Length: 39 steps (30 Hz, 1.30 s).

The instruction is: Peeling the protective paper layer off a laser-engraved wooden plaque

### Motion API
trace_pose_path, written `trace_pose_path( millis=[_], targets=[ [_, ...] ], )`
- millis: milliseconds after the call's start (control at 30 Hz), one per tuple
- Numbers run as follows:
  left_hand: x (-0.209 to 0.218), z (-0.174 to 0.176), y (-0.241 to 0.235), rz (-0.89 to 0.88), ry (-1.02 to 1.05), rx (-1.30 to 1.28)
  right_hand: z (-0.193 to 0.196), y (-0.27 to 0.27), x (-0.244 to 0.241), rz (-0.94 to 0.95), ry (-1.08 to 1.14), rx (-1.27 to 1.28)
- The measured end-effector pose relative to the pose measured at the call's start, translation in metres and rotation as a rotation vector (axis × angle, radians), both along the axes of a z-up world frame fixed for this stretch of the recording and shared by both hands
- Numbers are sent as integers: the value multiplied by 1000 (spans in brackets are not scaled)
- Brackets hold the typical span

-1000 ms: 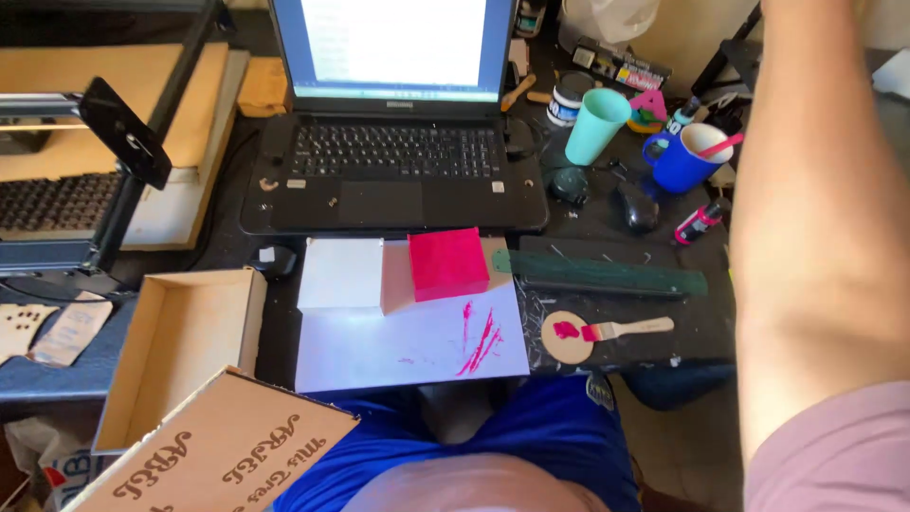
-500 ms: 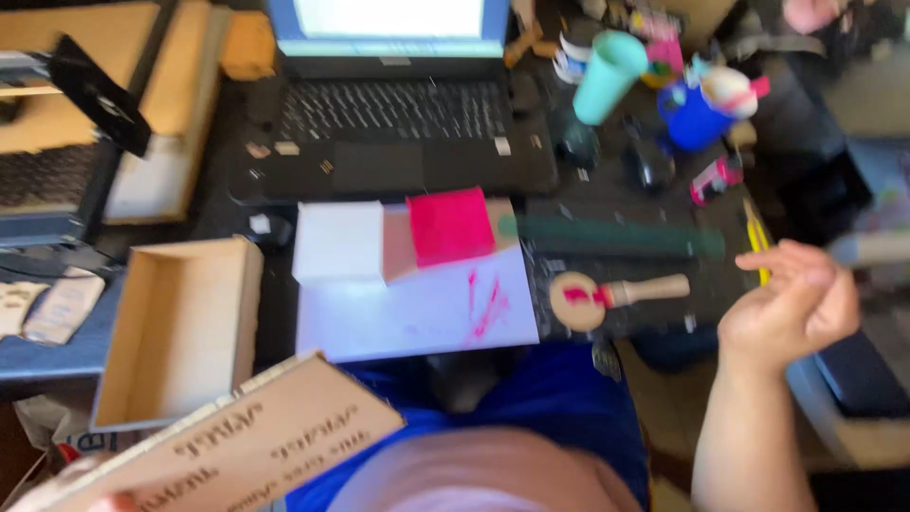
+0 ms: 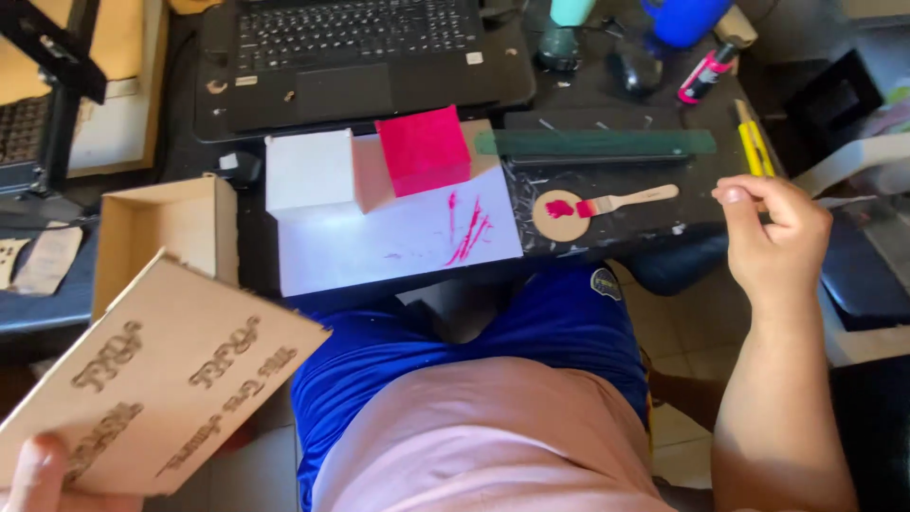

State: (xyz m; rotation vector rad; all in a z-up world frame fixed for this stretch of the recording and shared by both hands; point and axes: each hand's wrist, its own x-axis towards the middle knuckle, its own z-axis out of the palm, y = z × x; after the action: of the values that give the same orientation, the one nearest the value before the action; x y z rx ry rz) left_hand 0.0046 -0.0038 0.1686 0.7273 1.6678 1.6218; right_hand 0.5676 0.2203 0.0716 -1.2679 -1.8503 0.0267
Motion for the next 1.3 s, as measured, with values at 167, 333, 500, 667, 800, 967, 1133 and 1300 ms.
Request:
trace_pose_path(
  millis=[167,333,500,667,800,967,1133,1300],
  targets=[
    [-8,-106,-12,136,-172,330,-19,-4,-35,77,154,-147],
    [23,-118,-3,134,35,177,0,-68,-153,566,285,-557],
    [55,-119,25,-28,-142,219,-8,-98,-205,1122,522,-1044],
    [90,-109,56,-13,-483,282,-10,-105,-226,910,770,-870],
    [92,-103,62,-89,-570,235,-19,-110,-219,871,792,-819],
    [82,-130,50,-339,-668,289,-15,-114,-208,752,676,-873],
    [74,-101,34,-124,378,294,-11,-113,-215,664,548,-898],
    [62,-60,31,-252,1036,242,14,-109,-235,875,104,-735]
  ],
)
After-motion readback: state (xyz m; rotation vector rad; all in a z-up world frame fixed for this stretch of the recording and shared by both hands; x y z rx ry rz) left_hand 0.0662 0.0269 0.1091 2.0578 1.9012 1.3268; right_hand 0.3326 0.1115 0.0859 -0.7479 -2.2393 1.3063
